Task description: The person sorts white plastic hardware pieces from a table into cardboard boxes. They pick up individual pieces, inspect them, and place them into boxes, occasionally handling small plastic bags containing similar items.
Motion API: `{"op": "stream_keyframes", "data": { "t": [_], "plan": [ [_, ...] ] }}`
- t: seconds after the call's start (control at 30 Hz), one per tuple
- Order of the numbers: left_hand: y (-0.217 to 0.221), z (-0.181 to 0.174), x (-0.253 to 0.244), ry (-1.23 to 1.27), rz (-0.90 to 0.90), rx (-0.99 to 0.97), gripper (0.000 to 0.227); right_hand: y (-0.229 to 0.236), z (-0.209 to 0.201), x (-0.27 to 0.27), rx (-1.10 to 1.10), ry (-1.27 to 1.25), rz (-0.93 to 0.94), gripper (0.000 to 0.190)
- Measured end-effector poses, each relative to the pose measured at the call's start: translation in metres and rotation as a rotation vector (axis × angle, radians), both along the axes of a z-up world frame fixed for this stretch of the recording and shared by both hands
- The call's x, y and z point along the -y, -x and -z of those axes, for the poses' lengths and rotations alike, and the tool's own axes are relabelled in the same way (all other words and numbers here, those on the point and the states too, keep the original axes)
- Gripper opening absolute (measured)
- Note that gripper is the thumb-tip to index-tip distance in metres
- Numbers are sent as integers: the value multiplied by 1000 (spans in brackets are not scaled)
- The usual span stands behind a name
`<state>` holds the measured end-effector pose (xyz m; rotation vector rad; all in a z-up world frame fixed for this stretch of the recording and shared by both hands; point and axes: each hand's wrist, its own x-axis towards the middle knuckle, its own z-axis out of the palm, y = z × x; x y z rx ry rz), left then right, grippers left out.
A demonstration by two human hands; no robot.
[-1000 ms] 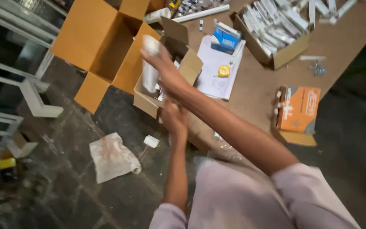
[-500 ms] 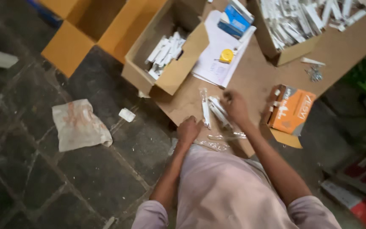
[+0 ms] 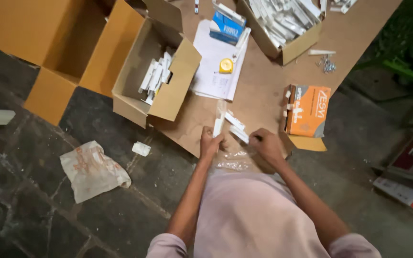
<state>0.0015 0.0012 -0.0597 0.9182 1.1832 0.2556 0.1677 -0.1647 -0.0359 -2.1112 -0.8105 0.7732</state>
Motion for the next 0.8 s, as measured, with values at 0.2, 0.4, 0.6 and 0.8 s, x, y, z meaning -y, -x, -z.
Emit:
{"op": "stream_keyframes", "data": {
  "t": [0.2, 0.4, 0.6, 0.8],
  "plan": [
    [-3, 6, 25, -382, 216, 145, 50, -6, -64, 33, -206, -97, -45, 9],
    [-14, -44, 34, 151, 197, 122, 55, -9, -85, 38, -508, -143, -125, 14],
    [-15, -78, 23, 60, 330, 229, 69, -5, -84, 43, -577, -199, 61, 14],
    [-16, -59, 25, -30, 454, 148, 52, 3, -96, 49, -671, 38, 98, 21]
  ]
}}
